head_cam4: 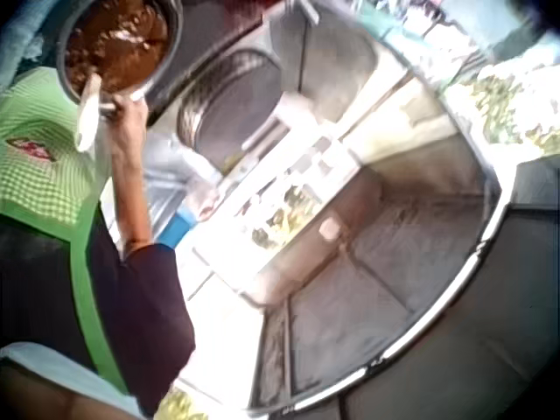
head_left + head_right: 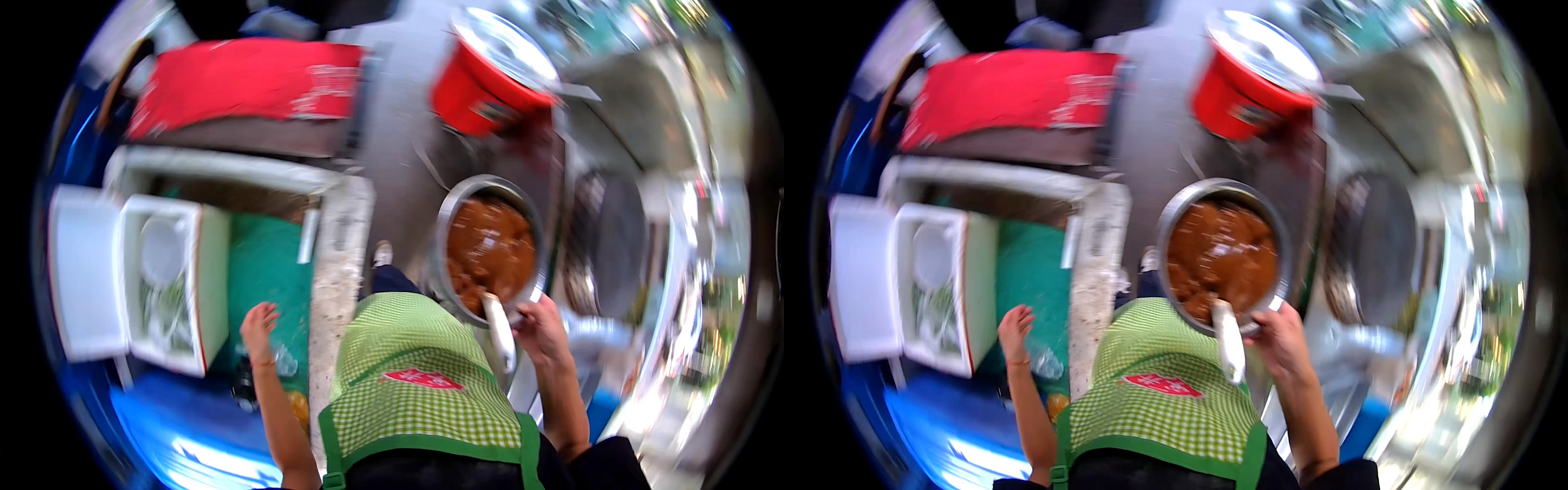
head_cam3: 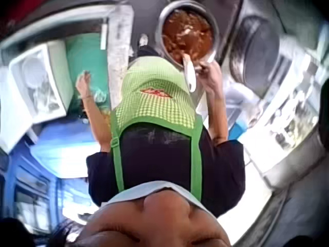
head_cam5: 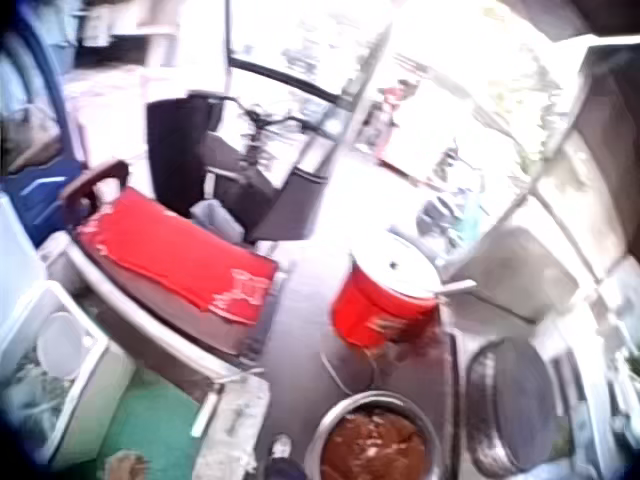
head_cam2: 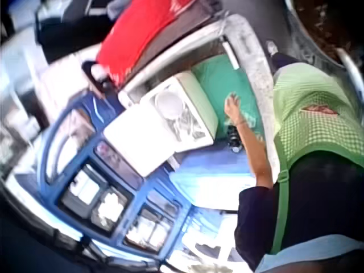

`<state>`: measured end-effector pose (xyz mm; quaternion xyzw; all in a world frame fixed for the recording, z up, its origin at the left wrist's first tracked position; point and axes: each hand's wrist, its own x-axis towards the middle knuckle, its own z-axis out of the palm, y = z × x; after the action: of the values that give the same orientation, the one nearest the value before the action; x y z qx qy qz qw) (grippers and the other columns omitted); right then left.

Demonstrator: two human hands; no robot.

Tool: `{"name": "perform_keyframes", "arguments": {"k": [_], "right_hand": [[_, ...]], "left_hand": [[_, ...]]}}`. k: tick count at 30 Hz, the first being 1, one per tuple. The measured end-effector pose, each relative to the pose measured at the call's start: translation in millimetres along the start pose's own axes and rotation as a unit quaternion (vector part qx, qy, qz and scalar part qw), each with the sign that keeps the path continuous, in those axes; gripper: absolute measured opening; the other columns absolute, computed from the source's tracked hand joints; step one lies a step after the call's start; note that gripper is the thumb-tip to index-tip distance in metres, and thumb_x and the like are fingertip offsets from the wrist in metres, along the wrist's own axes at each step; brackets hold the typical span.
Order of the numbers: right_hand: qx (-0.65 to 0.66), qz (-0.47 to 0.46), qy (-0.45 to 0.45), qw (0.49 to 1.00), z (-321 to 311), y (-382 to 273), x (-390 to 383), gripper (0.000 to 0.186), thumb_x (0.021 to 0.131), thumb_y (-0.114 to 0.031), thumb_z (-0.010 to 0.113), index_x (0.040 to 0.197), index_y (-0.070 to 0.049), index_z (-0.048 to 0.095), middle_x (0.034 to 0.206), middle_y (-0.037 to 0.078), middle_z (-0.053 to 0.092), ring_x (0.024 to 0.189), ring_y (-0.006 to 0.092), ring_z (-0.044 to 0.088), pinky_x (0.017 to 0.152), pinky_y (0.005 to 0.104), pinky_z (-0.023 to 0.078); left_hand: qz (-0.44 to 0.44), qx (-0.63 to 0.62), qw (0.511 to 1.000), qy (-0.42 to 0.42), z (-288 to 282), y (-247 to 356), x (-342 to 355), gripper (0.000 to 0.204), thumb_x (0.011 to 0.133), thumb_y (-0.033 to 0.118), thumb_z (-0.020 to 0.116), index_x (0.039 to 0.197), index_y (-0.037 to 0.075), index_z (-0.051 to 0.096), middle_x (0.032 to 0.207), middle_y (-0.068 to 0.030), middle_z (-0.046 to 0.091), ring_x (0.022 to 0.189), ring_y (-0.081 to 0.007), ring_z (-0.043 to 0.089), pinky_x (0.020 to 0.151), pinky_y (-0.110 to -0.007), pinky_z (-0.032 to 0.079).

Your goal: The person organizes a mobile food cart by retrieving ingredients and tools from storage compartments. They place a pot of sauce, a container of noodles, and a bowl of eggs onto the stainless steel counter. The person then cleans the counter surface with a cloth and sharpens a large cleaver using a sharpening steel.

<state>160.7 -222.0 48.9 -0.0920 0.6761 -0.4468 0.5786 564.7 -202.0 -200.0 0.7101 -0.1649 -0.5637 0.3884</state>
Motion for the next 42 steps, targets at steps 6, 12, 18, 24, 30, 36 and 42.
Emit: {"name": "perform_keyframes", "arguments": {"k": [6, 12, 18, 24, 30, 36, 42], "right_hand": [[0.153, -0.016, 0.101, 0.983, -79.7, 22.5, -72.3, 0.016, 0.076, -0.003, 0.047, 0.092, -0.003, 0.046, 0.074, 0.009, 0.059, 0.057, 0.0154, 0.058, 0.047, 0.025, 0.046], [0.258, -0.088, 0.27, 0.924, -171.2, 65.6, -157.3, 0.02, 0.075, -0.005, 0.049, 0.094, -0.002, 0.045, 0.07, 0.007, 0.057, 0.055, 0.0168, 0.055, 0.05, 0.0286, 0.046], [0.354, -0.153, 0.411, 0.826, -286.9, 146.8, -219.2, 0.014, 0.074, -0.004, 0.048, 0.087, -0.001, 0.049, 0.069, 0.007, 0.056, 0.051, 0.0156, 0.053, 0.047, 0.0276, 0.045], [0.39, -0.157, 0.518, 0.745, -416.7, 219.3, -220.8, 0.005, 0.076, -0.003, 0.045, 0.08, 0.0, 0.045, 0.066, 0.011, 0.053, 0.055, 0.0201, 0.055, 0.046, 0.0295, 0.044], [0.467, -0.131, 0.491, 0.724, -528.0, 258.0, -186.9, 0.013, 0.076, -0.004, 0.044, 0.088, 0.002, 0.043, 0.074, 0.015, 0.057, 0.063, 0.0252, 0.06, 0.048, 0.0286, 0.046], [0.448, -0.203, 0.371, 0.787, -543.7, 240.6, -185.8, 0.025, 0.084, -0.01, 0.043, 0.106, 0.001, 0.039, 0.089, 0.015, 0.058, 0.072, 0.0213, 0.06, 0.059, 0.0265, 0.047], [0.048, -0.12, 0.53, 0.838, -569.8, 313.2, -178.6, 0.021, 0.071, -0.016, 0.064, 0.09, -0.006, 0.062, 0.091, 0.007, 0.061, 0.072, 0.0204, 0.059, 0.064, 0.0302, 0.046]], "left_hand": [[-0.05, 0.034, 0.989, -0.135, 47.8, 6.9, 25.7, 0.031, 0.086, 0.027, 0.044, 0.103, 0.003, 0.053, 0.096, -0.0065, 0.06, 0.078, -0.0124, 0.057, 0.061, -0.022, 0.043], [0.007, 0.103, 0.958, -0.267, 165.6, 34.8, 17.3, 0.03, 0.085, 0.028, 0.045, 0.1, 0.003, 0.054, 0.092, -0.0066, 0.061, 0.073, -0.011, 0.057, 0.059, -0.021, 0.042], [0.028, 0.142, 0.899, -0.413, 279.6, 20.2, -62.7, 0.022, 0.086, 0.024, 0.046, 0.092, 0.006, 0.056, 0.083, -0.0068, 0.062, 0.065, -0.012, 0.059, 0.054, -0.021, 0.044], [0.066, 0.244, 0.845, -0.472, 325.8, -15.0, -182.5, 0.016, 0.085, 0.019, 0.05, 0.091, 0.006, 0.057, 0.082, -0.0073, 0.062, 0.065, -0.0125, 0.059, 0.054, -0.022, 0.045], [0.178, 0.298, 0.752, -0.56, 358.1, -42.7, -306.2, 0.014, 0.084, 0.009, 0.047, 0.089, 0.001, 0.057, 0.08, -0.0072, 0.061, 0.067, -0.0121, 0.057, 0.063, -0.022, 0.045], [0.254, 0.364, 0.546, -0.711, 413.0, -96.1, -428.7, 0.014, 0.084, 0.005, 0.047, 0.089, -0.003, 0.057, 0.082, -0.0062, 0.06, 0.075, -0.0109, 0.055, 0.07, -0.022, 0.043], [0.284, 0.372, 0.44, -0.767, 450.1, -147.0, -505.5, 0.012, 0.082, 0.007, 0.05, 0.089, 0.001, 0.058, 0.08, -0.0068, 0.061, 0.072, -0.0127, 0.057, 0.064, -0.023, 0.044]]}}
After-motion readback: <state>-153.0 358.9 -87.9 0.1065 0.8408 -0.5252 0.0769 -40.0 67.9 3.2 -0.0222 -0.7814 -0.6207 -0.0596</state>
